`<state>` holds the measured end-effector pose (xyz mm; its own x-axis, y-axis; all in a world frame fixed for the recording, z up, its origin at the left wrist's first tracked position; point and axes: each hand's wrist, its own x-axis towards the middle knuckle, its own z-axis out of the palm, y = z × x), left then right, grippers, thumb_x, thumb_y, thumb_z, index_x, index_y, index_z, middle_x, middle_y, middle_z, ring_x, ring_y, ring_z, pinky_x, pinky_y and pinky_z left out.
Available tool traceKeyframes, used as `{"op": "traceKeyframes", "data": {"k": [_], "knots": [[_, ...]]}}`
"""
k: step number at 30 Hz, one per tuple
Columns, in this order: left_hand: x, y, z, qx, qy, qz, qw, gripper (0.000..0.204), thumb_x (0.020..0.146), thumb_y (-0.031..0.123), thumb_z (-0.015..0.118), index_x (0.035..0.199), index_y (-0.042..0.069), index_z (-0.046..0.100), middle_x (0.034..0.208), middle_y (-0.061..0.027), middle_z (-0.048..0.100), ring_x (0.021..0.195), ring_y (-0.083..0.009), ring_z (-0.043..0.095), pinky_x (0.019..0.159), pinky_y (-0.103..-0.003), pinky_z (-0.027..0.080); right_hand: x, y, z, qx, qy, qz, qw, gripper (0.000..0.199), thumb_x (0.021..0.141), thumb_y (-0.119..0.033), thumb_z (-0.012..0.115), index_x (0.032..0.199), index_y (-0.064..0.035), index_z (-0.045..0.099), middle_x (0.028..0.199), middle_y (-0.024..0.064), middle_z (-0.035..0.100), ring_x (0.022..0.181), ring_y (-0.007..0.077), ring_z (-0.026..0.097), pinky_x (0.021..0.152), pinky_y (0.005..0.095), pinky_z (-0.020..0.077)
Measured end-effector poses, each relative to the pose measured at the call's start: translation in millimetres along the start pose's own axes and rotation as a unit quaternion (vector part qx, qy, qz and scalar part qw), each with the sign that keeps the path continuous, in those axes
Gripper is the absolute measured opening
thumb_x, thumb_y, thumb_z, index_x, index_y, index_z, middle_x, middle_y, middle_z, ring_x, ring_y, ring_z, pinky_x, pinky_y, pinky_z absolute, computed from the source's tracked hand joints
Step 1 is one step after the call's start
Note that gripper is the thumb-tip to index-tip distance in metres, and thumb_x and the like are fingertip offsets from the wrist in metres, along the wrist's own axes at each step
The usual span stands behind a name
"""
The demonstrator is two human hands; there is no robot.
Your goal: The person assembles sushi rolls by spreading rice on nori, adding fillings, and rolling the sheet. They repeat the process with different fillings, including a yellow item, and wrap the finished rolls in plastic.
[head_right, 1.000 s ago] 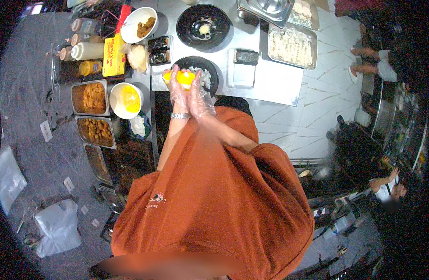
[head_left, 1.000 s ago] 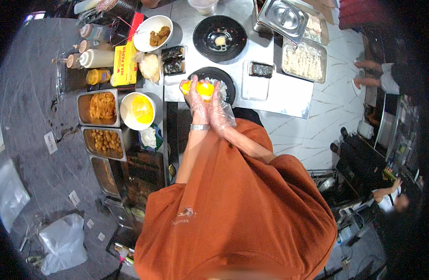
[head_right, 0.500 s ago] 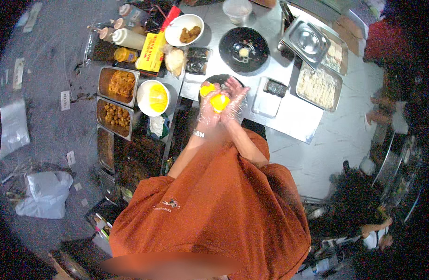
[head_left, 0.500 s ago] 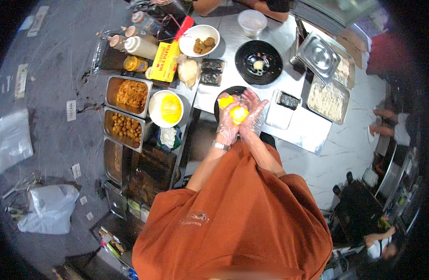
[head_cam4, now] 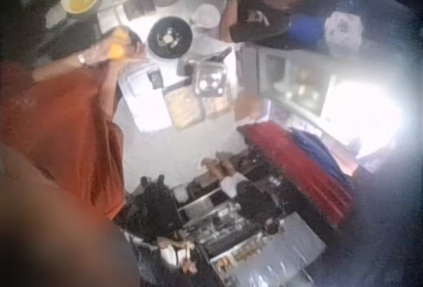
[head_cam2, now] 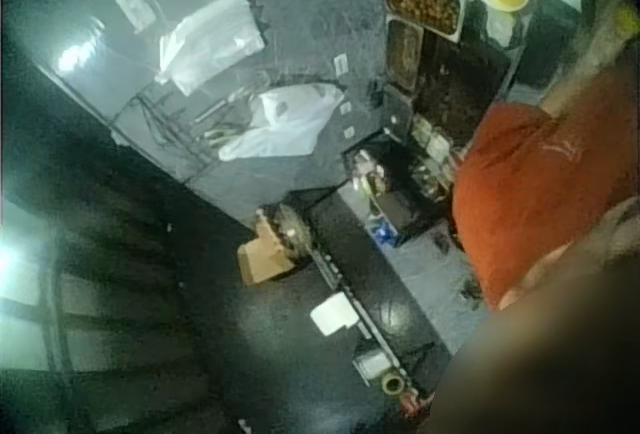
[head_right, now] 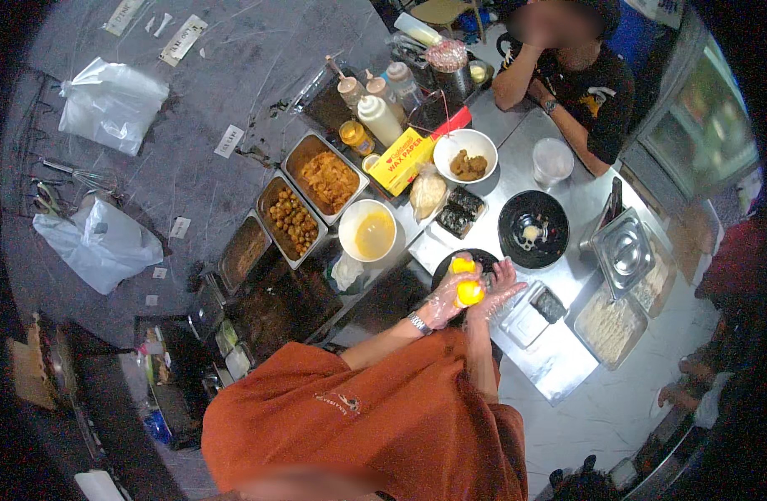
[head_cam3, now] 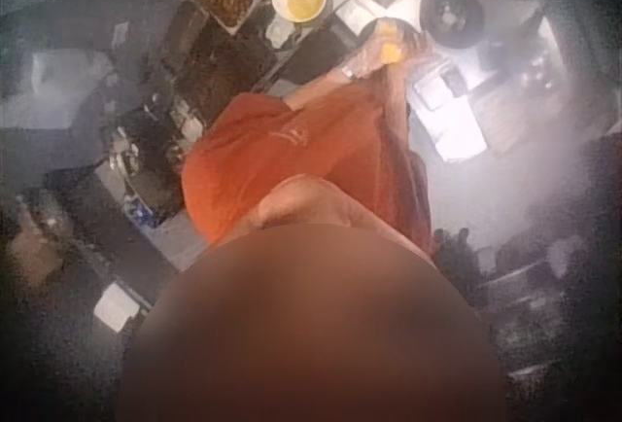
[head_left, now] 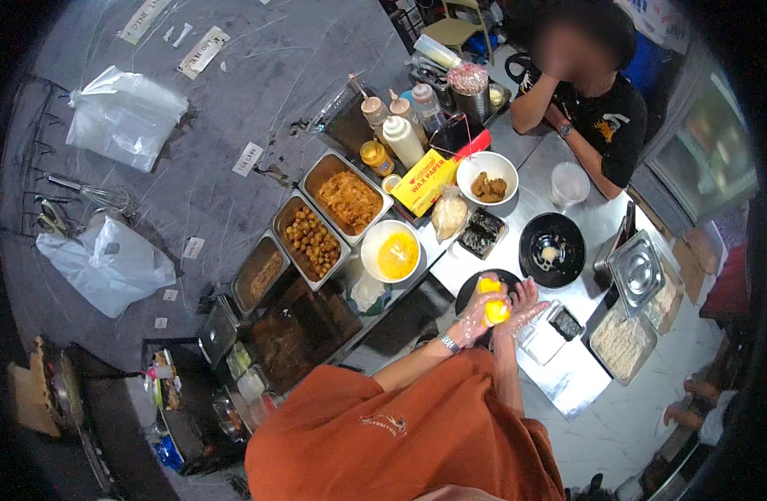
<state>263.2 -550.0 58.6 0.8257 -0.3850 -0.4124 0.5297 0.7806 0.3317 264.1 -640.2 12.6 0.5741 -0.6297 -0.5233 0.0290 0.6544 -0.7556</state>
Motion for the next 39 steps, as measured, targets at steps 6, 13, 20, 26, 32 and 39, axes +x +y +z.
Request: {"op": "traceKeyframes", "data": {"k": [6, 13, 20, 26, 32, 39], "knots": [[8, 12, -14, -0.052, 0.043, -0.115, 0.991, 0.019, 0.094, 0.015, 0.066, 0.113, 0.018, 0.063, 0.099, -0.005, 0.07, 0.09, -0.0218, 0.07, 0.076, -0.041, 0.061, 20, -15, -6, -0.032, -0.107, 0.148, 0.983, 0.063, 0.102, -0.059, 0.043, 0.137, -0.0081, 0.056, 0.132, 0.0119, 0.058, 0.123, 0.0278, 0.056, 0.106, 0.0491, 0.0446], [27, 31, -6, -0.099, 0.04, -0.063, 0.992, 0.009, 0.096, 0.01, 0.061, 0.104, 0.013, 0.059, 0.094, -0.0095, 0.065, 0.088, -0.0246, 0.066, 0.082, -0.043, 0.058, 9, -34, -30, -0.244, -0.253, -0.035, 0.936, 0.043, 0.109, -0.033, 0.049, 0.125, 0.0043, 0.064, 0.116, 0.0143, 0.071, 0.103, 0.0208, 0.069, 0.095, 0.0348, 0.0534], [31, 12, 15, 0.002, 0.131, 0.057, 0.99, 0.012, 0.097, 0.011, 0.062, 0.103, 0.015, 0.052, 0.089, -0.007, 0.062, 0.086, -0.0233, 0.065, 0.082, -0.041, 0.057, -56, -51, -13, -0.316, -0.243, -0.027, 0.917, 0.056, 0.113, -0.038, 0.034, 0.152, 0.0015, 0.043, 0.152, 0.0162, 0.049, 0.139, 0.0247, 0.047, 0.119, 0.0361, 0.0319], [26, 5, -8, 0.041, 0.153, 0.068, 0.985, 0.025, 0.094, 0.012, 0.066, 0.115, 0.014, 0.052, 0.097, -0.0072, 0.066, 0.088, -0.0233, 0.066, 0.083, -0.041, 0.057, -60, -37, -11, -0.26, -0.256, -0.039, 0.93, 0.054, 0.112, -0.038, 0.028, 0.15, -0.0054, 0.048, 0.149, 0.0133, 0.053, 0.136, 0.0247, 0.05, 0.119, 0.0379, 0.0304], [33, 19, -1, 0.028, 0.047, 0.01, 0.998, 0.027, 0.095, 0.009, 0.066, 0.118, 0.014, 0.053, 0.103, -0.0102, 0.07, 0.102, -0.0274, 0.07, 0.088, -0.043, 0.059, -54, -57, -3, -0.163, -0.339, -0.053, 0.925, 0.062, 0.096, -0.022, 0.069, 0.151, -0.0046, 0.046, 0.148, 0.0185, 0.055, 0.135, 0.0233, 0.054, 0.112, 0.036, 0.0413], [49, 7, -13, 0.09, 0.106, 0.035, 0.99, 0.033, 0.094, 0.009, 0.072, 0.117, 0.016, 0.05, 0.102, -0.0049, 0.062, 0.093, -0.02, 0.065, 0.079, -0.033, 0.057, -30, -62, -5, -0.296, -0.342, -0.148, 0.88, 0.077, 0.077, -0.017, 0.088, 0.146, -0.0088, 0.056, 0.13, 0.0157, 0.069, 0.115, 0.0161, 0.065, 0.1, 0.0317, 0.0502]]}}
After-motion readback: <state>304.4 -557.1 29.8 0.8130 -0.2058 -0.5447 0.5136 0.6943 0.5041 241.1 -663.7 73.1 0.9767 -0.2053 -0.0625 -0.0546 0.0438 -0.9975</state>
